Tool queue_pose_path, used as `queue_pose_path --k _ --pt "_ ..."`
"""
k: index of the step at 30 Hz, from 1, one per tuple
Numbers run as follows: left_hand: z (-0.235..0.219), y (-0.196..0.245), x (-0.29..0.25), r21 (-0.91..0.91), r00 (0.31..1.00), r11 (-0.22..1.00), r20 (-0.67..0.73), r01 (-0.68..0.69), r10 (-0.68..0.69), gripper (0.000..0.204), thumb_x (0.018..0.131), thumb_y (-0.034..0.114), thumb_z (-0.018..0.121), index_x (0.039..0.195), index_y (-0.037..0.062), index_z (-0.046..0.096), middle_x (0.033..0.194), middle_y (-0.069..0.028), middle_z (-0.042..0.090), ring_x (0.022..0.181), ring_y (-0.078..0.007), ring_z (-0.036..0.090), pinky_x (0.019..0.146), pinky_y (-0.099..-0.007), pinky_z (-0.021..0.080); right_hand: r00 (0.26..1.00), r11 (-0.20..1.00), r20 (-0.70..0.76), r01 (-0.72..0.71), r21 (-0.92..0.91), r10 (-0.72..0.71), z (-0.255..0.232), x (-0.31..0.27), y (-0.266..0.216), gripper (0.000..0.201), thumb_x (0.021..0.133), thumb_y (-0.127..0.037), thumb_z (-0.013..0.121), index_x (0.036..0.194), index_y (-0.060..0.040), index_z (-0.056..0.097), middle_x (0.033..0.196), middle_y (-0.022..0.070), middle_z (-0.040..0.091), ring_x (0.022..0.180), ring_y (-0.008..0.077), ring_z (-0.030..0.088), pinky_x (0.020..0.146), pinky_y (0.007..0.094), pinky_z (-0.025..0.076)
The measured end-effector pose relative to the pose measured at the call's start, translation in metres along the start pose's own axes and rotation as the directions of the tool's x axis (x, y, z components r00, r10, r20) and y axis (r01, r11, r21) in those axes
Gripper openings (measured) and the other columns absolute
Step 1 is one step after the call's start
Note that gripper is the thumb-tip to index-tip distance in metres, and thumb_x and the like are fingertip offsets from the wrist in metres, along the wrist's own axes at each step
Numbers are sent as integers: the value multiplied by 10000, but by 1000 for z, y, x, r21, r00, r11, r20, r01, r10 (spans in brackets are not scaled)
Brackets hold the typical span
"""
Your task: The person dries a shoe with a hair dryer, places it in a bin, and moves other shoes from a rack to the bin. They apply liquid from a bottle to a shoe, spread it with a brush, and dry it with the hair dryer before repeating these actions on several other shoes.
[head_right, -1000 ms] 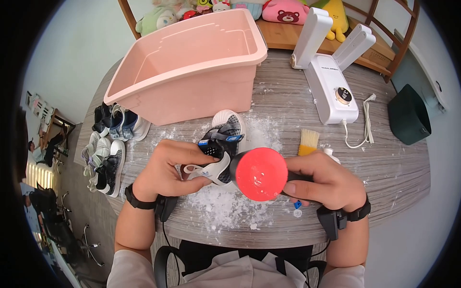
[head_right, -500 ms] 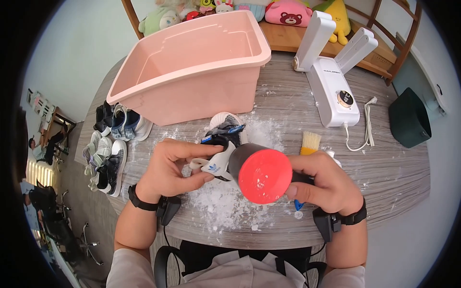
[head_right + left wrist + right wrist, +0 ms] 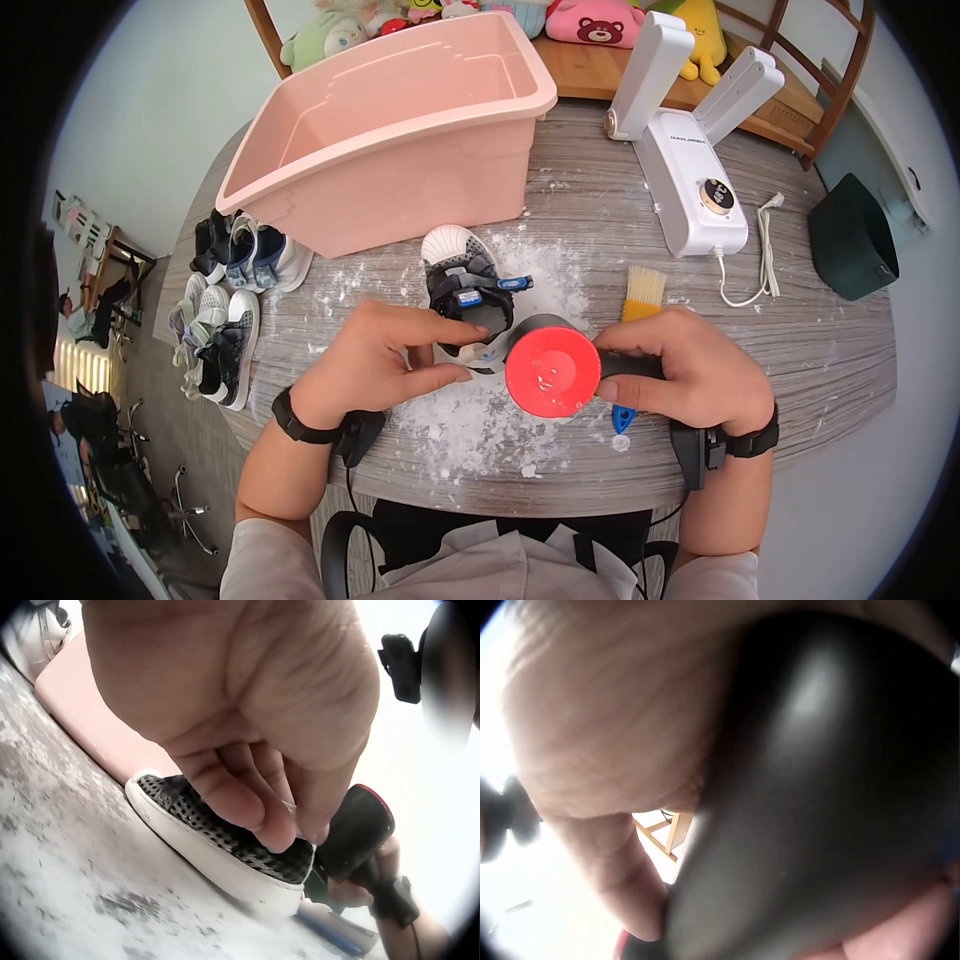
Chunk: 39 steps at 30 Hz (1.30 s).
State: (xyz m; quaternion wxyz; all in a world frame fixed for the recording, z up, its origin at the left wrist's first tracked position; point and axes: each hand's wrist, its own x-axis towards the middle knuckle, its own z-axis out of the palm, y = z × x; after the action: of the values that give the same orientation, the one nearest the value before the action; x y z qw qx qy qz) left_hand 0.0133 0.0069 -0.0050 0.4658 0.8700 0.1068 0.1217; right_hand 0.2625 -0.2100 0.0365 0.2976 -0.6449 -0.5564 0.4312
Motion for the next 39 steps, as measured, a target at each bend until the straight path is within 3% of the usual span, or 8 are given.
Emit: queue_pose_path --k 5,9,17,21,24,26,34,39 --pt "-4 -10 1 379 927 862 -29 -335 373 241 772 51 856 1001 85 791 903 -82 767 645 -256 704 612 -321 568 970 970 -19 -240 40 241 -1 0 -8 336 888 -240 746 1112 9 730 818 130 707 705 227 650 695 342 517" --pt "-6 -11 -1 435 925 831 14 -347 379 214 769 83 869 970 93 795 876 -81 759 622 -268 676 584 -311 543 993 994 -35 -111 11 112 3 1 -3 320 894 -240 740 1107 0 734 765 108 675 640 171 615 626 314 491" --pt "-9 -1 -10 -85 961 977 -216 -194 172 271 747 -9 893 994 -32 784 793 -70 763 530 -63 612 482 -233 437 978 886 -24 199 420 -208 3 -4 23 388 865 -263 749 1068 66 716 799 48 711 669 140 620 636 295 494" --pt "0 5 -10 -284 970 951 -237 -119 50 312 760 -22 878 1056 -48 782 797 -79 773 528 -44 580 487 -210 419 932 872 -129 363 328 -340 14 3 16 397 857 -270 753 1067 64 715 788 60 700 658 139 613 623 285 480" --pt "5 6 -8 34 965 990 -222 -137 141 302 812 -9 816 1112 -4 786 888 -89 791 501 -35 534 480 -211 405 936 911 -161 343 229 -312 13 3 11 391 866 -271 760 1069 61 715 764 62 692 673 143 614 635 314 481" --pt "12 7 -4 76 962 985 -219 -153 166 299 814 5 813 1112 20 793 899 -93 791 510 -56 557 480 -221 418 984 995 -178 23 99 -5 7 0 3 378 877 -267 759 1089 43 720 732 103 685 665 207 633 651 360 484" --pt "-4 0 -5 319 882 895 -252 -313 398 291 744 -84 682 959 73 798 896 -81 763 602 -200 663 535 -286 507 973 989 -222 -88 -121 59 12 9 0 322 900 -280 731 1061 -2 719 709 183 633 634 356 619 614 409 462" --pt "-23 1 -4 523 922 815 -130 -250 366 326 640 -75 649 903 74 773 1052 -114 725 1010 -319 694 875 -412 552 980 976 -161 -143 -165 116 11 8 -3 315 929 -311 714 991 -2 703 664 144 633 603 305 645 594 384 475"
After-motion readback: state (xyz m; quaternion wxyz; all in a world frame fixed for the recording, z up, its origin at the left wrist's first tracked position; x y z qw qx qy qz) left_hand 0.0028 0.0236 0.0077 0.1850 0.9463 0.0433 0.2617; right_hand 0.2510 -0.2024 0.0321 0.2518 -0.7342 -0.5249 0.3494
